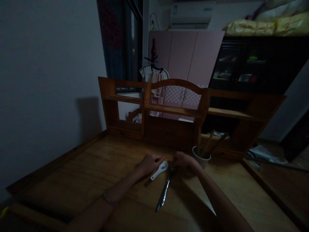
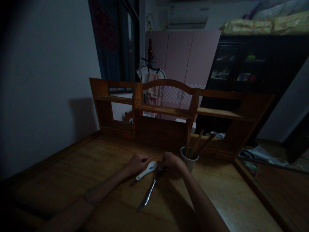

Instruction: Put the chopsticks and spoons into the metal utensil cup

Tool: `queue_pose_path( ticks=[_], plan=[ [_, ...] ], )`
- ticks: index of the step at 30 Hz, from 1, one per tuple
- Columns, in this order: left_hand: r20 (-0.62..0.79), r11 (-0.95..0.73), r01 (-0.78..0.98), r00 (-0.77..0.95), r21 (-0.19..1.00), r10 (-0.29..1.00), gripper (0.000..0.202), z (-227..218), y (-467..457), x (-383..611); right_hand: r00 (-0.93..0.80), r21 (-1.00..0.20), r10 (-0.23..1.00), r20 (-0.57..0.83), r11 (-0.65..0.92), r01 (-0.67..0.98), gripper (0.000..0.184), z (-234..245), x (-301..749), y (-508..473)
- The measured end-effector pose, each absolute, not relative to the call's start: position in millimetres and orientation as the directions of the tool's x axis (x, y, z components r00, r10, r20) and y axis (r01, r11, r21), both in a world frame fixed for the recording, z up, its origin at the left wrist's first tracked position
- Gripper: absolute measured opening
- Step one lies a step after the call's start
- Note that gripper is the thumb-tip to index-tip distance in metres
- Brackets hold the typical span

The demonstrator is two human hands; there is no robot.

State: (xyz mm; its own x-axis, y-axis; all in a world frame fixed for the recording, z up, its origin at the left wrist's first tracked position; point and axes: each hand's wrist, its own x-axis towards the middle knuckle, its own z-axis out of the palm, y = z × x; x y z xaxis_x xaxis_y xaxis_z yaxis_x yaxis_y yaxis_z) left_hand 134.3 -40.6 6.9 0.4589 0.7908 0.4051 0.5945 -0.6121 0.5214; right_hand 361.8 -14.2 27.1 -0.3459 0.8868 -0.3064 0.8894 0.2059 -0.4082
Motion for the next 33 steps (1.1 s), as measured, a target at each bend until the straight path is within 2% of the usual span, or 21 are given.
queue_pose_path(
  ticks=[17,33],
  plan=[
    [0.401,-0.605,0.595,0.454,0.529,0.796,0.05,6,-40,135,-0.354,-0.421,0.892,-0.281,0.217,0.881,0.026,23,363,-12],
    [0.411,-0.626,0.585,0.472,0.516,0.78,0.049,6,-40,134,-0.375,-0.404,0.89,-0.26,0.252,0.879,0.018,36,362,-19]
  ],
)
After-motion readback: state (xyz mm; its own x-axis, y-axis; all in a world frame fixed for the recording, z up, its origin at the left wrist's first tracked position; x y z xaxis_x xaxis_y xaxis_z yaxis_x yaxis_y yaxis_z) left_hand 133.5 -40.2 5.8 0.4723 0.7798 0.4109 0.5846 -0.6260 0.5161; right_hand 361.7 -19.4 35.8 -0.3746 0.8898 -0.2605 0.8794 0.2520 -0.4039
